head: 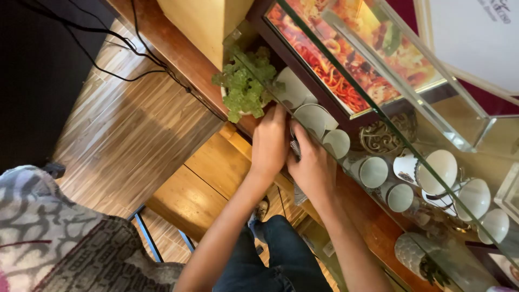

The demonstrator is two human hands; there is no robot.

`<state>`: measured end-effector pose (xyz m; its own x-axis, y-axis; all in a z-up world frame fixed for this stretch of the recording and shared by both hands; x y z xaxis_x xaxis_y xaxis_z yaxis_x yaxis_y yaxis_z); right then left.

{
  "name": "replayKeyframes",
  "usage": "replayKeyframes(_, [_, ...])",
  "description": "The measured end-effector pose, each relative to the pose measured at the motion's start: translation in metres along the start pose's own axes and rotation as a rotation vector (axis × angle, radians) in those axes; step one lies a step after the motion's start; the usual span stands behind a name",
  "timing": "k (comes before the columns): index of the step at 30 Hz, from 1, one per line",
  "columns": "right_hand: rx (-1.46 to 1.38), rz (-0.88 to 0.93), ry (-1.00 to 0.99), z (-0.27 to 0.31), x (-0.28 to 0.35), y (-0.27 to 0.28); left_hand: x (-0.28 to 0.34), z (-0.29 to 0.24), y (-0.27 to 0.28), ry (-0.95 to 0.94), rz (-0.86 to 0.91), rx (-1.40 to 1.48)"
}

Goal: Wiping small glass cups with a cloth and arranging them on a bar shelf.

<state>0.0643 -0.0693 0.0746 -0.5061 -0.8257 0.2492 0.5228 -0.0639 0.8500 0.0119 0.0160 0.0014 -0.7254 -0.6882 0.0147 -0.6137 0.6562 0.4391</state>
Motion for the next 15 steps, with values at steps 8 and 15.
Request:
replayKeyframes(8, [0.191, -0.135, -0.012, -0.01, 0.005, 0.002, -0.008, 0.008, -0.005, 0.047, -0.022, -0.007])
replayKeyframes(15, [0.203, -0.141, 0.004, -0.008, 0.005, 0.006, -0.014, -0.014, 0.004, -0.026, -0.052, -0.064])
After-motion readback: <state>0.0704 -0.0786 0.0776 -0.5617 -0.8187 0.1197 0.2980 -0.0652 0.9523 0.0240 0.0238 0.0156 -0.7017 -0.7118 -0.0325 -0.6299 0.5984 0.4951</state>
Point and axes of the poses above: each hand's wrist, its own x-axis away from the middle knuckle, its own y-axis out of the back of the hand, z = x × y, the point moved 2 cm from there along -x, towards the middle knuckle, and after that the axes turned 11 degrees about z, right-handed, at the moved point
